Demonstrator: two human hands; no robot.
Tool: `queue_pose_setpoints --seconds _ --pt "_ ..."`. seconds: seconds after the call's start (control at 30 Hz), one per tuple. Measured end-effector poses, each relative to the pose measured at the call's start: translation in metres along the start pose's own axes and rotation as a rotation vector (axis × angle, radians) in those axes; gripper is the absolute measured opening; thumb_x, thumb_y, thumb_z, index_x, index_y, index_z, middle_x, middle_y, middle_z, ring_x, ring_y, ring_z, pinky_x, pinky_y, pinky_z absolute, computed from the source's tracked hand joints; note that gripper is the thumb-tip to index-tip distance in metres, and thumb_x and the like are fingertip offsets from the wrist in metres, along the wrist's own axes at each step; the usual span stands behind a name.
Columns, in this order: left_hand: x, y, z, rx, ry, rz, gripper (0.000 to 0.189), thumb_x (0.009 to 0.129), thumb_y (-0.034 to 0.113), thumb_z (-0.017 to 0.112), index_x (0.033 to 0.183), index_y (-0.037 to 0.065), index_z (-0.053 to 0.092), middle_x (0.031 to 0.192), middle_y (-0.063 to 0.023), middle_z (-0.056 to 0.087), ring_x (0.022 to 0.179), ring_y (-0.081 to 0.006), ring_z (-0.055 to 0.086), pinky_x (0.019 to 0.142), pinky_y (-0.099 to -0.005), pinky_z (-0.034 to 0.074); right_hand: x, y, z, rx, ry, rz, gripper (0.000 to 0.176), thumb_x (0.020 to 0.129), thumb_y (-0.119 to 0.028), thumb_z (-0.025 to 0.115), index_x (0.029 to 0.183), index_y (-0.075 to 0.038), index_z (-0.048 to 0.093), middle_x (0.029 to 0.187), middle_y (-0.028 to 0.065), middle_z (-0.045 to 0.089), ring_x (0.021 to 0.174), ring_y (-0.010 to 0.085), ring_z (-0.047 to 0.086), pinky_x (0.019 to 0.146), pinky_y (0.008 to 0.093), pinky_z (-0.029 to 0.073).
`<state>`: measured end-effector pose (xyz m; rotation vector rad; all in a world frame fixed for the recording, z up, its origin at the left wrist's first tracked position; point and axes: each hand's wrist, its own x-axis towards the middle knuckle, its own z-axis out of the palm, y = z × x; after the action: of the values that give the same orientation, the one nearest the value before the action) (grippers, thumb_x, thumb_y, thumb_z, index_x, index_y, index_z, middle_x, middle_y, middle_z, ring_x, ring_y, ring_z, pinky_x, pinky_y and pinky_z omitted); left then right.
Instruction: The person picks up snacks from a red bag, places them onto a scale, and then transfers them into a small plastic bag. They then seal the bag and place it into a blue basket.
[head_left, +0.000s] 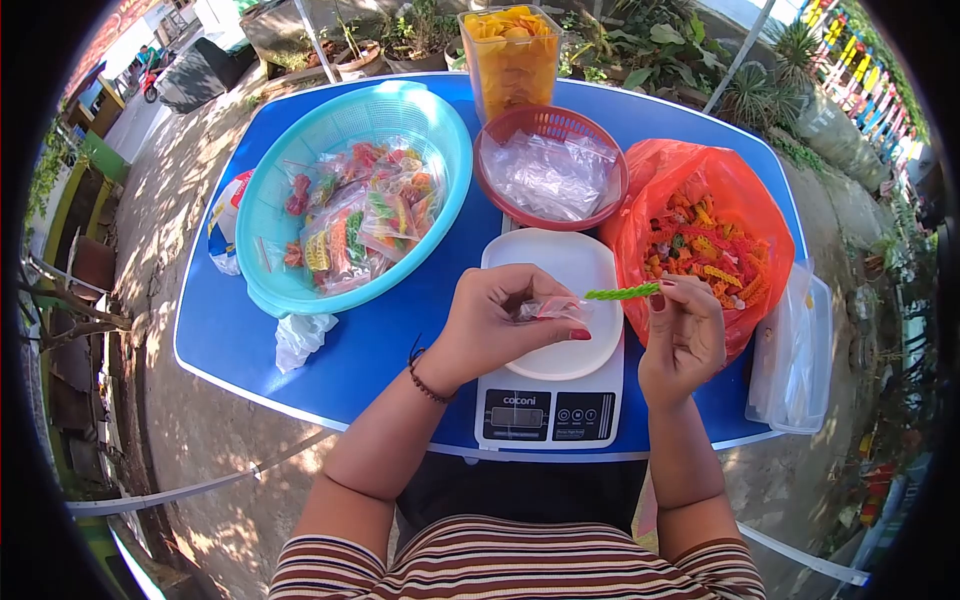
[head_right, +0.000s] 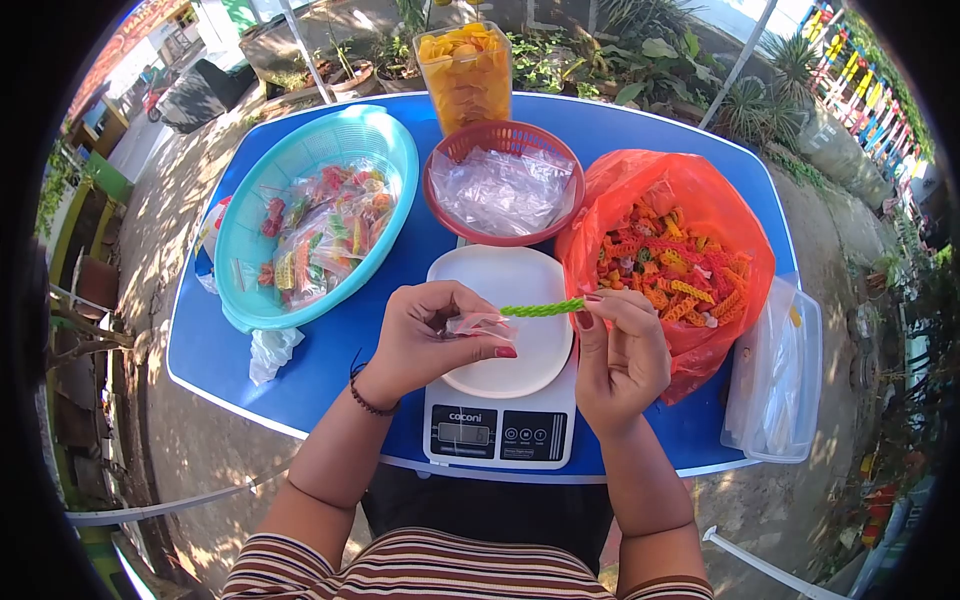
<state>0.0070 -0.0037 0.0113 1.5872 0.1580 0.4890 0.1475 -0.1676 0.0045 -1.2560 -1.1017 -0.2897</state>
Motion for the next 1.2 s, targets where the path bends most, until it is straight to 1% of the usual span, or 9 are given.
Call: queue_pose_setpoints --seconds 0.17,0.27,0.37,0.47,0.77,0.87,0.97,1.07,1.2 --pt "0.000 -0.001 0.000 0.001 -0.017 0.026 0.031 0.075 -0.002 0.088 0.102 -0.003 0.072 0.095 -0.0102 0.076 0.087 -0.0116 0.072 0.078 -0.0248 0.058 0.004 0.000 0.000 -0.041 -0.078 -0.033 0.017 0.091 0.013 0.065 0.106 0.006 0.065 0.099 0.0169 0.067 0.087 0.0218 0.065 0.075 0.0298 0.054" --pt "-0.001 -0.003 0.000 0.013 -0.025 0.096 0.030 0.085 0.002 0.082 0.112 -0.005 0.072 0.098 -0.0120 0.076 0.088 -0.0113 0.072 0.081 -0.0259 0.059 0.006 -0.002 0.001 -0.157 -0.089 -0.073 0.016 0.089 0.012 0.067 0.103 0.005 0.068 0.095 0.0156 0.068 0.082 0.0224 0.065 0.071 0.0297 0.053" --pt "-0.002 0.000 0.005 -0.302 -0.026 -0.041 0.028 0.098 0.008 0.068 0.121 -0.006 0.069 0.098 -0.0134 0.076 0.087 -0.0107 0.071 0.083 -0.0285 0.060 0.007 -0.001 0.001 -0.204 -0.052 -0.096 0.015 0.088 0.012 0.067 0.102 0.005 0.069 0.093 0.0147 0.068 0.080 0.0225 0.065 0.068 0.0292 0.051" --pt "-0.002 0.008 0.000 -0.170 -0.124 -0.058 0.030 0.106 0.014 0.056 0.124 -0.007 0.068 0.096 -0.0129 0.075 0.085 -0.0109 0.070 0.084 -0.0310 0.060 0.007 -0.001 0.001 -0.175 -0.060 -0.066 0.015 0.089 0.011 0.067 0.102 0.005 0.069 0.093 0.0145 0.068 0.080 0.0226 0.065 0.068 0.0292 0.051" --pt "-0.002 0.009 0.002 -0.285 -0.133 -0.134 0.031 0.104 0.013 0.060 0.126 -0.008 0.066 0.094 -0.0117 0.074 0.089 -0.0126 0.072 0.087 -0.0314 0.061 0.004 -0.002 0.000 -0.084 -0.032 -0.001 0.013 0.094 0.010 0.064 0.105 0.006 0.068 0.101 0.0137 0.065 0.085 0.0168 0.064 0.076 0.0267 0.053" --pt "-0.002 0.001 0.001 -0.154 -0.163 0.044 0.029 0.099 0.005 0.065 0.125 -0.008 0.066 0.102 -0.0130 0.075 0.095 -0.0141 0.072 0.088 -0.0300 0.060 0.006 0.001 -0.004 0.025 -0.069 0.097 0.013 0.095 0.010 0.062 0.107 0.006 0.067 0.104 0.0126 0.063 0.089 0.0146 0.063 0.079 0.0253 0.052" --pt "-0.001 -0.001 0.002 -0.197 -0.177 0.034 0.028 0.095 0.000 0.068 0.123 -0.008 0.067 0.110 -0.0140 0.074 0.097 -0.0140 0.071 0.088 -0.0285 0.059 0.008 -0.001 -0.006 0.091 -0.145 0.176 0.013 0.096 0.010 0.061 0.107 0.006 0.068 0.105 0.0119 0.063 0.091 0.0140 0.063 0.081 0.0243 0.052" --pt "-0.002 0.007 -0.001 -0.275 -0.215 -0.107 0.028 0.096 0.000 0.067 0.122 -0.007 0.067 0.113 -0.0137 0.073 0.100 -0.0137 0.071 0.089 -0.0277 0.058 0.008 -0.002 -0.004 0.065 -0.207 0.156 0.013 0.096 0.009 0.062 0.107 0.006 0.068 0.104 0.0121 0.063 0.092 0.0144 0.063 0.083 0.0242 0.051" --pt "-0.002 -0.006 -0.003 -0.200 -0.194 -0.078 0.029 0.096 0.000 0.067 0.125 -0.007 0.066 0.110 -0.0129 0.074 0.097 -0.0127 0.071 0.086 -0.0270 0.059 0.004 -0.005 0.001 0.116 -0.196 0.181 0.014 0.094 0.010 0.063 0.108 0.006 0.065 0.104 0.0126 0.063 0.094 0.0159 0.063 0.085 0.0251 0.051"
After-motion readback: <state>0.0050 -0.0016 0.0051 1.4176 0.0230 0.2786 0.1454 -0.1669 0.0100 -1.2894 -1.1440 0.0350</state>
